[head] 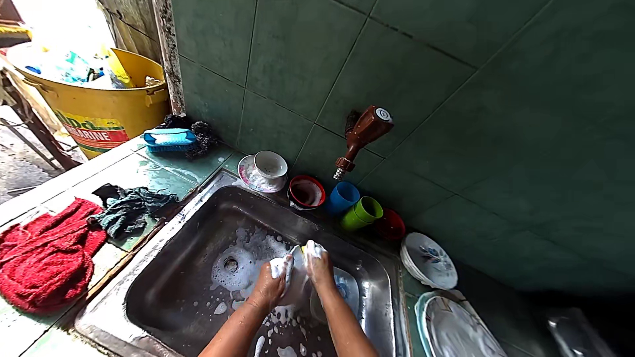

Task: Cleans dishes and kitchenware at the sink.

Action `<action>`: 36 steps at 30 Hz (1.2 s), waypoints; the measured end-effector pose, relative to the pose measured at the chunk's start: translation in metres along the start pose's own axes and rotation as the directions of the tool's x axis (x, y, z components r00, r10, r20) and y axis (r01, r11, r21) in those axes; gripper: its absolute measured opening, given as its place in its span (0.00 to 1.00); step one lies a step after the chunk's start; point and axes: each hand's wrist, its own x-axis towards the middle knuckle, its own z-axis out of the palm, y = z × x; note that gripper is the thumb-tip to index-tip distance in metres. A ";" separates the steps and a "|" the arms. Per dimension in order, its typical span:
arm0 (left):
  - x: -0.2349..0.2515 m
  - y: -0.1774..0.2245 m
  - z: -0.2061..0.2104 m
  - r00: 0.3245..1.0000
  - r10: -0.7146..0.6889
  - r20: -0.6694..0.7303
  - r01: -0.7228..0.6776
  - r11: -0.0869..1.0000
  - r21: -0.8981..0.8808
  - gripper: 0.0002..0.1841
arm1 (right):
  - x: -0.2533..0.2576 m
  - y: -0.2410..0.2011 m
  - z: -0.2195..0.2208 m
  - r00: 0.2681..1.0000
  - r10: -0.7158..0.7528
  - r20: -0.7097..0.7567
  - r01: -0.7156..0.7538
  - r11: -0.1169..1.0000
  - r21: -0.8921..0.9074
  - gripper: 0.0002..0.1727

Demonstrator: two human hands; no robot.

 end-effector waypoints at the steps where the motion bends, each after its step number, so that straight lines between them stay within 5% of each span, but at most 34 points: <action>1: 0.000 0.000 0.000 1.000 0.008 0.014 -0.008 0.999 0.031 0.20 | -0.002 -0.009 -0.006 0.997 0.060 0.051 -0.059 0.998 -0.009 0.23; 2: 0.000 0.000 -0.003 1.000 0.010 0.014 -0.010 0.999 0.052 0.21 | -0.010 -0.017 -0.008 0.997 0.053 0.053 -0.053 0.999 -0.009 0.23; 4: 0.001 -0.004 -0.011 0.999 0.050 -0.020 -0.048 0.996 0.068 0.23 | -0.034 -0.025 0.003 0.972 -0.200 -0.125 0.202 0.979 0.005 0.21; 7: -0.002 -0.012 -0.012 0.989 0.117 -0.094 -0.119 0.993 -0.008 0.23 | -0.040 -0.017 0.023 0.769 -0.550 -0.327 0.573 0.819 -0.031 0.24; 9: -0.005 -0.008 -0.009 0.989 0.117 -0.092 -0.116 0.993 0.006 0.23 | -0.023 -0.010 0.010 0.870 -0.434 -0.233 0.464 0.880 0.096 0.21; 12: -0.010 -0.004 0.000 0.990 0.118 -0.082 -0.119 0.993 -0.014 0.21 | 0.005 -0.020 -0.011 0.998 -0.059 -0.013 0.060 0.993 0.106 0.18; 14: -0.007 -0.006 0.001 0.982 0.105 -0.156 -0.122 0.987 -0.100 0.21 | -0.013 -0.035 -0.008 0.992 -0.116 -0.045 0.119 0.990 0.071 0.22; 17: -0.001 -0.011 -0.004 0.940 -0.055 -0.336 -0.084 0.919 -0.384 0.23 | -0.050 -0.031 0.039 0.756 -0.572 -0.319 0.595 0.803 -0.031 0.19; 20: 0.005 -0.005 -0.016 0.862 -0.322 -0.391 -0.057 0.705 -0.707 0.21 | -0.071 -0.013 0.061 0.611 -0.685 -0.397 0.706 0.698 -0.119 0.19; 22: 0.009 -0.005 -0.020 0.866 -0.385 -0.320 -0.079 0.526 -0.847 0.22 | -0.067 0.001 0.060 0.656 -0.589 -0.471 0.627 0.773 -0.093 0.22; 24: 0.008 -0.001 -0.020 0.892 -0.377 -0.250 -0.058 0.454 -0.889 0.22 | -0.050 0.005 0.043 0.792 -0.347 -0.502 0.450 0.888 0.096 0.22; 26: 0.003 0.002 -0.021 0.938 -0.318 -0.134 0.023 0.446 -0.895 0.23 | -0.026 0.005 0.011 0.936 -0.110 -0.335 0.237 0.899 0.367 0.20; 28: 0.000 0.006 -0.023 0.969 -0.246 0.013 0.127 0.457 -0.881 0.24 | -0.006 0.007 -0.018 0.996 -0.018 -0.088 0.067 0.797 0.600 0.20; 31: 0.005 0.006 -0.023 0.976 -0.200 0.085 0.184 0.553 -0.813 0.22 | -0.009 -0.006 -0.049 0.977 0.056 0.204 -0.202 0.535 0.820 0.12; 33: 0.012 0.000 -0.019 0.968 -0.251 0.006 0.183 0.690 -0.701 0.20 | -0.020 -0.018 -0.060 0.978 0.033 0.208 -0.197 0.487 0.851 0.11; 35: 0.016 -0.006 -0.010 0.925 -0.374 -0.061 0.280 0.783 -0.555 0.21 | -0.024 -0.021 -0.058 0.993 -0.110 0.050 0.046 0.728 0.684 0.17; 36: 0.015 -0.007 -0.008 0.912 -0.410 0.011 0.353 0.769 -0.533 0.24 | -0.025 -0.019 -0.053 0.975 -0.223 -0.004 0.198 0.856 0.478 0.21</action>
